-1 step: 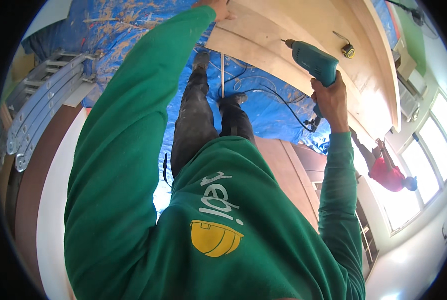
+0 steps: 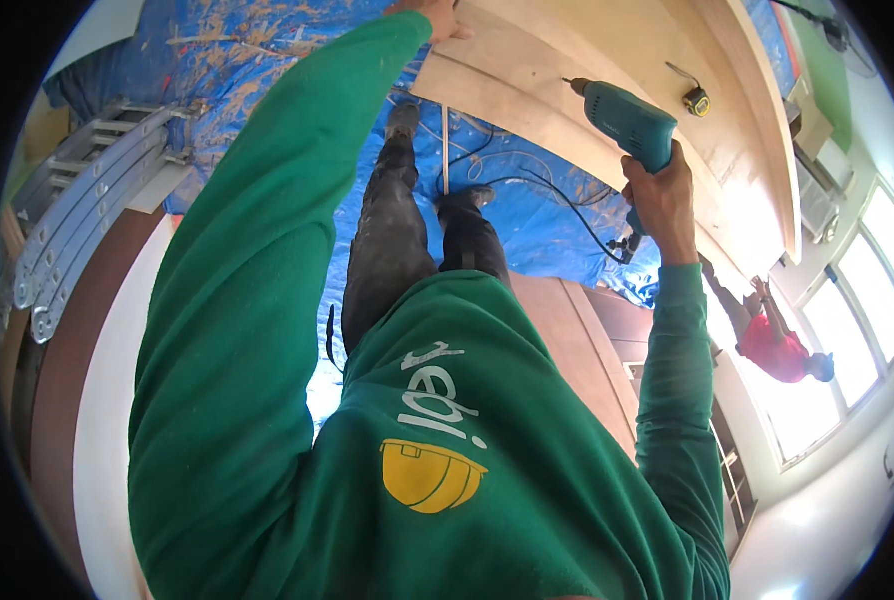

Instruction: The person measures and marks curved wooden panels using a tape measure and pencil. They then use a power drill to fasten the panels together, assembling a curved wooden structure on a blue tarp-covered floor.

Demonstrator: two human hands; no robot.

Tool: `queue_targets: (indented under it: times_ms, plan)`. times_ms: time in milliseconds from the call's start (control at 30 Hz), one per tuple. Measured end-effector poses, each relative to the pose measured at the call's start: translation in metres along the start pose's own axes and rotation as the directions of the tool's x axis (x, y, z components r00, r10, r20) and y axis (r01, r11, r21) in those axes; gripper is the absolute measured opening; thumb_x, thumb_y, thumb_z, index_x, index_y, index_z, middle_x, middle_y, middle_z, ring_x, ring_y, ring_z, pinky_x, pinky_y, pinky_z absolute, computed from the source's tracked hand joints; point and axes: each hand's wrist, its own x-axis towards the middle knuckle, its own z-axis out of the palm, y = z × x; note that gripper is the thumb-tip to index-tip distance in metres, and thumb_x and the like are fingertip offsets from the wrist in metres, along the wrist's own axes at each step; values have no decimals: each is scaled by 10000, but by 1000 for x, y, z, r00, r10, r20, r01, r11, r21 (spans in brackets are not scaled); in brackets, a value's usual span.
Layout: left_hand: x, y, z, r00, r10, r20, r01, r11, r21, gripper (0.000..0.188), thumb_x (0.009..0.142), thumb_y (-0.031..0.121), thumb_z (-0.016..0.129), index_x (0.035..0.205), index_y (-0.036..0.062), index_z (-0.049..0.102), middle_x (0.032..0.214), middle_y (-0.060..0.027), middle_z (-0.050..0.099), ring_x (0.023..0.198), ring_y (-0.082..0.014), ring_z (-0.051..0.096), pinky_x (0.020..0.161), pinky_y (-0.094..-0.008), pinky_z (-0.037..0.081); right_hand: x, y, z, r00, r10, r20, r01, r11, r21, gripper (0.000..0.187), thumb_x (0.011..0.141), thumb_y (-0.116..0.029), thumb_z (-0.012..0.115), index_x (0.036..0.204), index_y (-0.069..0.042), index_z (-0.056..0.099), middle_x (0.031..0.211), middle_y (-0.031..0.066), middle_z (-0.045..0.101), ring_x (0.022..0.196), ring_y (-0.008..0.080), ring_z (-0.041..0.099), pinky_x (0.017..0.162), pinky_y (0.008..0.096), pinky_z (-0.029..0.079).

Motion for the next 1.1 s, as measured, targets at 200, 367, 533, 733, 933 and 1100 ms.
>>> queue_targets:
  times_ms: [200, 367, 533, 733, 933, 1100]
  plan:
    - [6, -5, 5, 1000, 14, 2, -14, 1000, 5, 706, 814, 500, 928, 1301, 28, 734, 1299, -258, 750, 1226, -415, 725, 1042, -528, 575, 0, 0, 1, 1000, 5, -7, -5, 1000, -22, 462, 900, -198, 742, 1265, 60, 626, 849, 187, 740, 673, 258, 729, 664, 429, 571]
    - [7, -4, 4, 1000, 25, 1, -25, 1000, 0, 717, 817, 500, 921, 1327, 35, 725, 1324, -258, 740, 1244, -413, 716, 1057, -516, 571, 0, -1, 1, 1000, 9, -2, -9, 1000, -12, 446, 903, -197, 738, 1256, 52, 628, 829, 173, 737, 667, 253, 721, 653, 421, 565]
    - [10, -9, 9, 999, 37, 24, -36, 998, -47, 735, 803, 486, 928, 1347, 39, 718, 1333, -260, 737, 1253, -412, 712, 1060, -512, 570, -3, -2, 1, 1000, 3, 21, -3, 999, 37, 426, 914, -193, 752, 1247, 42, 626, 844, 157, 738, 676, 224, 716, 648, 397, 565]
    - [12, -13, 11, 996, 87, -22, -89, 993, -81, 747, 791, 468, 935, 1370, 51, 711, 1316, -256, 745, 1243, -426, 711, 1062, -518, 568, 1, 4, 4, 998, -50, 24, 46, 992, 114, 390, 916, -168, 769, 1217, 32, 624, 876, 142, 739, 655, 195, 700, 623, 370, 560]
    - [10, -13, 10, 995, 97, -5, -97, 993, -74, 730, 796, 452, 931, 1380, 73, 712, 1285, -260, 755, 1231, -421, 718, 1066, -518, 567, 2, 5, -2, 998, 33, 62, -41, 990, 137, 364, 902, -148, 771, 1192, 28, 638, 849, 130, 727, 641, 185, 692, 611, 357, 556]
    - [12, -12, 10, 994, 102, -29, -105, 991, -81, 703, 801, 437, 924, 1376, 89, 719, 1284, -255, 756, 1220, -431, 717, 1061, -520, 569, 3, 21, 7, 1000, -4, -1, 4, 997, 71, 389, 899, -176, 772, 1198, 34, 638, 832, 145, 728, 650, 206, 707, 628, 386, 567]
